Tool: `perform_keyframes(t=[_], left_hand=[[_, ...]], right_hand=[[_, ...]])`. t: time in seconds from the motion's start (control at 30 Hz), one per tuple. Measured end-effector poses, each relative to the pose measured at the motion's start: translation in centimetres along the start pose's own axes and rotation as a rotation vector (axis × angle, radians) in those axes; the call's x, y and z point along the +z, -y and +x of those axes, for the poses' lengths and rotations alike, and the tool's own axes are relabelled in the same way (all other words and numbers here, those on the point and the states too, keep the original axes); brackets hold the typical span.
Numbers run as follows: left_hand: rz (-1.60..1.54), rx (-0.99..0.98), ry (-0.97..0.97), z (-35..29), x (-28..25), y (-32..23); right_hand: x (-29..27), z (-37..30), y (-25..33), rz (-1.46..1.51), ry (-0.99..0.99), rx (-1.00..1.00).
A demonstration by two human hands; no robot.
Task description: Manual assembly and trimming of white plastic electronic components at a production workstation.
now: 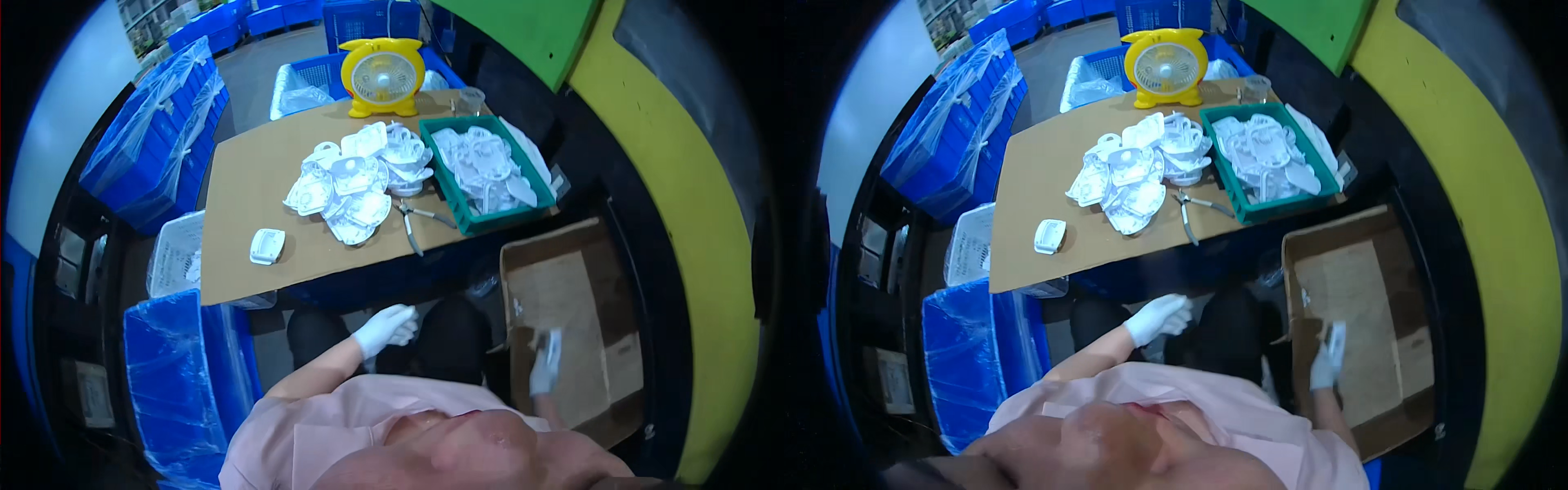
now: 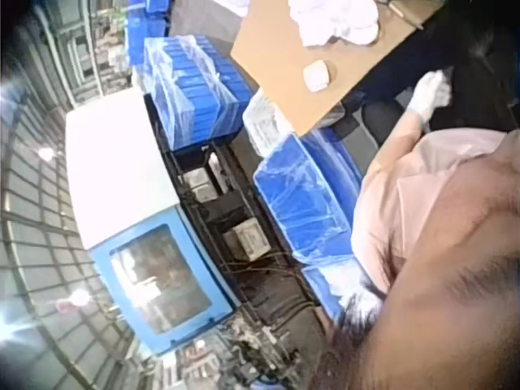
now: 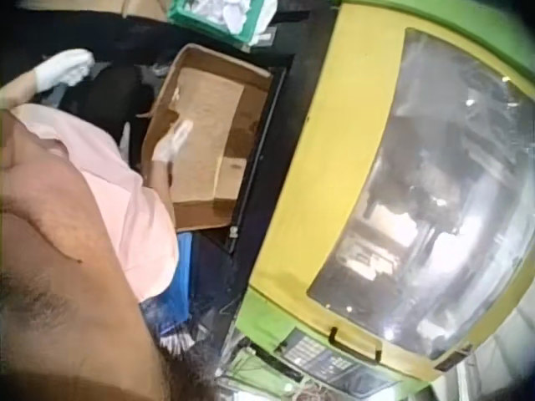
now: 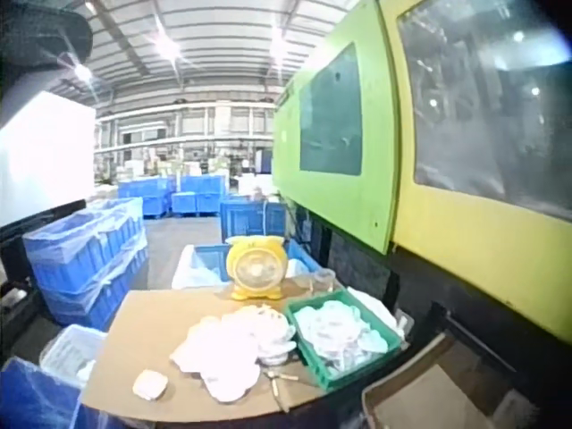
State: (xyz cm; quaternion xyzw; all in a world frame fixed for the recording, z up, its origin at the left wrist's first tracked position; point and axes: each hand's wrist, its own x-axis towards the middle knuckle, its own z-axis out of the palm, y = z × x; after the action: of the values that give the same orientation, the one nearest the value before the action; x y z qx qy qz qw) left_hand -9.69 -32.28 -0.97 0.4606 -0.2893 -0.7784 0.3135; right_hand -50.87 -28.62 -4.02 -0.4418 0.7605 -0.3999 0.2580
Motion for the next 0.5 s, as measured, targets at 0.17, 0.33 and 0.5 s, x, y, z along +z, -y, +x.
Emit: perform_keyframes(t=[0.17,0.33,0.5], left_hand=[[-0.526,-0.347,0.916,-0.4,2.3,-3.7],[-0.955,-0.137,0.342,-7.8,1.8,-2.9],[-0.82,0.421,0.571,-13.6,-1.5,1.0]], right_hand=[[6.0,-4.2,24.1,-0.229,0.401,-1.573],[14.6,-7.0,28.7,-0.339,0.821,-1.803],[21.2,-1.1,30.9,-0.495,0.29,-1.319]])
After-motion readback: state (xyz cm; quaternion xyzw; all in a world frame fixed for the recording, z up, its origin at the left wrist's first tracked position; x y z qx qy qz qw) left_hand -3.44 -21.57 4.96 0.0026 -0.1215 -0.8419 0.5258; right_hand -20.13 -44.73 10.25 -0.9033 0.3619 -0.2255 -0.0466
